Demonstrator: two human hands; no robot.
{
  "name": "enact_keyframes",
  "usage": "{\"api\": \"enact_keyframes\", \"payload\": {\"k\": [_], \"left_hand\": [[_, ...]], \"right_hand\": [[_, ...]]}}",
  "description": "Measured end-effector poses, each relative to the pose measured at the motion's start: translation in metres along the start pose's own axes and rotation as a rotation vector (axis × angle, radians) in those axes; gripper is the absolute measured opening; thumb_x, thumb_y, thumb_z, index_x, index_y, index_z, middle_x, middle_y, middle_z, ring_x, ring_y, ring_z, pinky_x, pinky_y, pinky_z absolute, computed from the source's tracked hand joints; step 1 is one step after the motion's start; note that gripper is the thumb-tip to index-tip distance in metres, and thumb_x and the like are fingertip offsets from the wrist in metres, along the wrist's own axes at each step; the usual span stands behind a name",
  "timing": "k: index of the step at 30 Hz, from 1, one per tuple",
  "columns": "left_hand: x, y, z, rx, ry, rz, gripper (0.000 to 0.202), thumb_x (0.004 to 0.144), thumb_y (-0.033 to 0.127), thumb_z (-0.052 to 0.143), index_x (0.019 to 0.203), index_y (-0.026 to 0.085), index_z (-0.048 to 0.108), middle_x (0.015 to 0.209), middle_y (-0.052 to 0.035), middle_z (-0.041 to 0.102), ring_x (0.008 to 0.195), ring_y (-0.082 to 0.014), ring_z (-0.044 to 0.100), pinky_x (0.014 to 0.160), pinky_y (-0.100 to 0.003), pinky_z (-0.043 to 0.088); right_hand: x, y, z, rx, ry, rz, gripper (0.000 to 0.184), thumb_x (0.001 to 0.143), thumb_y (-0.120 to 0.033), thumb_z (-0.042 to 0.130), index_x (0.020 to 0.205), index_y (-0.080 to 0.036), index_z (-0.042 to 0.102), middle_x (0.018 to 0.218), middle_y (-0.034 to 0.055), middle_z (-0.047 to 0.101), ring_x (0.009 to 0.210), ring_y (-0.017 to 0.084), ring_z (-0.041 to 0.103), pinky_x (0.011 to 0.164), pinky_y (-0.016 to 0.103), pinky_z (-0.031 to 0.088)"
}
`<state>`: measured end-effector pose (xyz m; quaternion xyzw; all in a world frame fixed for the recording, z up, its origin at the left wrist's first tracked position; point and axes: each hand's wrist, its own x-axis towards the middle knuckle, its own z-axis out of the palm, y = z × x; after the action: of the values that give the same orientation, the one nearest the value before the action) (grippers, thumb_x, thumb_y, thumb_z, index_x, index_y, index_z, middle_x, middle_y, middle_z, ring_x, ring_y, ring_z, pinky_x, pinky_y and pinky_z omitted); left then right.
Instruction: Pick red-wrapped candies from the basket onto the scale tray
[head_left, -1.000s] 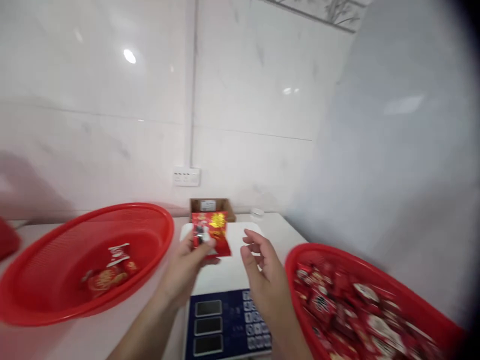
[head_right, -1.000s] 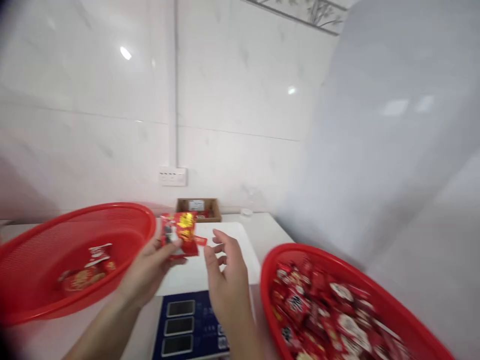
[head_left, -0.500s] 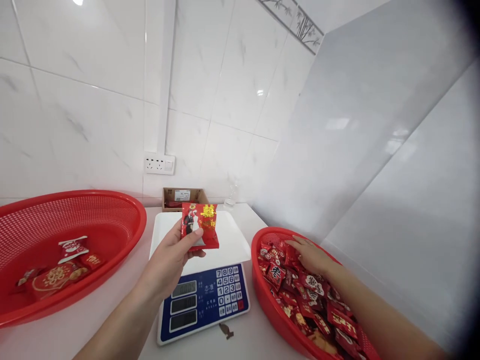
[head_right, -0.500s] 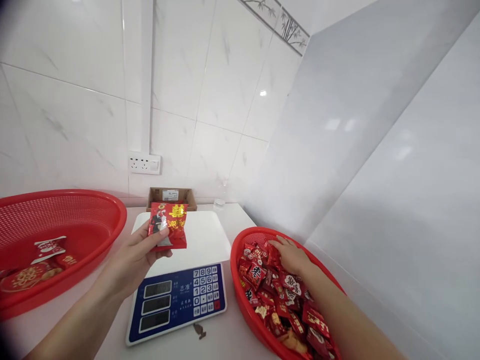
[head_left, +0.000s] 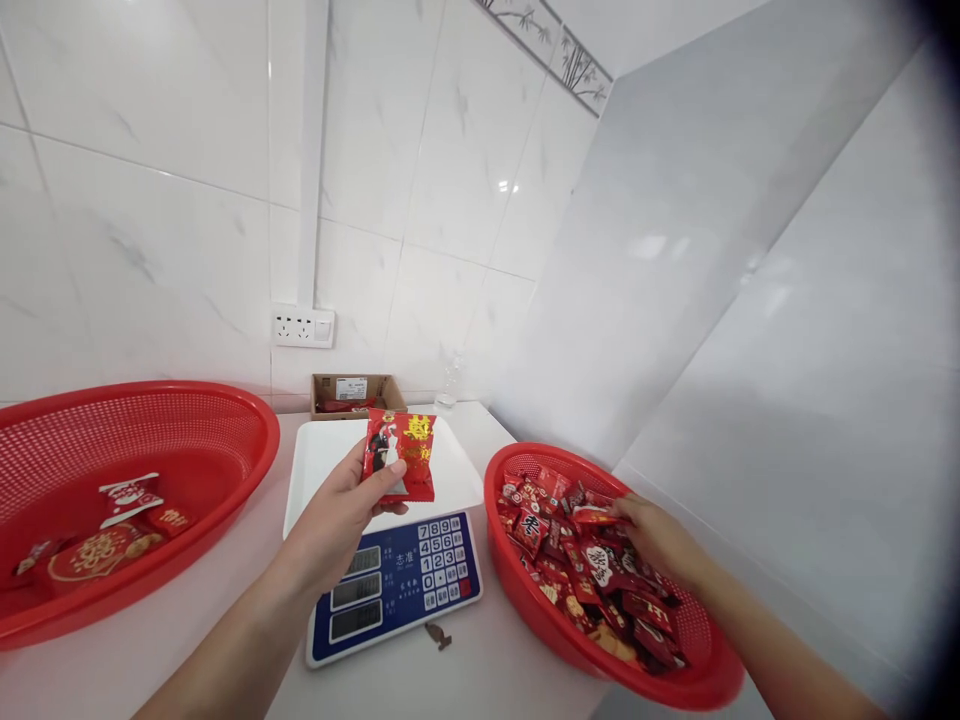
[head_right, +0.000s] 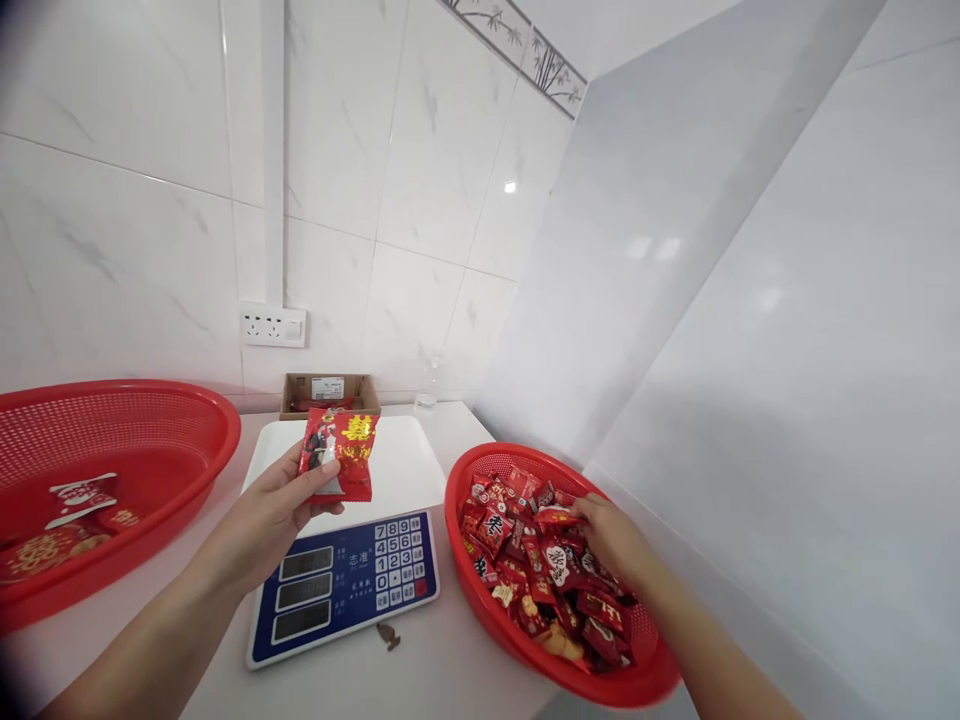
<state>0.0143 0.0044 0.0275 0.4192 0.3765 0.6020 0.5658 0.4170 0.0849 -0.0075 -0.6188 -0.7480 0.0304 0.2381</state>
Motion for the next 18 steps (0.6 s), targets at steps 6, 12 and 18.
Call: {"api": "enact_keyframes", "payload": {"k": [6,12,18], "left_hand": [[-0.009,-0.007,0.004,-0.009,-0.053,-0.047,0.048,0.077,0.04,0.067,0.12,0.022,0.055,0.108,-0.0077,0.065,0.088,-0.0184,0.062,0.064,-0.026,0.049],[-0.015,-0.026,0.017,-0.046,-0.184,-0.153,0.044,0.081,0.037,0.062,0.12,0.02,0.053,0.114,-0.01,0.064,0.094,-0.02,0.063,0.067,-0.025,0.05],[-0.019,-0.04,0.027,-0.029,-0.193,-0.148,0.087,0.078,0.035,0.067,0.147,0.032,0.014,0.12,-0.0071,0.061,0.087,-0.0178,0.065,0.067,-0.027,0.052]], "right_hand": [[-0.035,-0.007,-0.011,0.09,0.28,0.023,0.018,0.067,-0.031,0.048,0.069,-0.026,0.065,0.091,0.0089,0.065,0.088,0.028,0.061,0.085,0.043,0.046],[-0.053,-0.046,-0.005,0.563,0.443,0.217,0.011,0.062,-0.033,0.06,0.068,-0.027,0.067,0.116,0.0069,0.061,0.102,0.028,0.059,0.086,0.041,0.048],[-0.045,-0.132,0.012,1.19,0.309,0.305,0.022,0.055,-0.037,0.079,0.069,-0.029,0.064,0.075,0.0013,0.069,0.063,0.023,0.064,0.057,0.037,0.055]]}}
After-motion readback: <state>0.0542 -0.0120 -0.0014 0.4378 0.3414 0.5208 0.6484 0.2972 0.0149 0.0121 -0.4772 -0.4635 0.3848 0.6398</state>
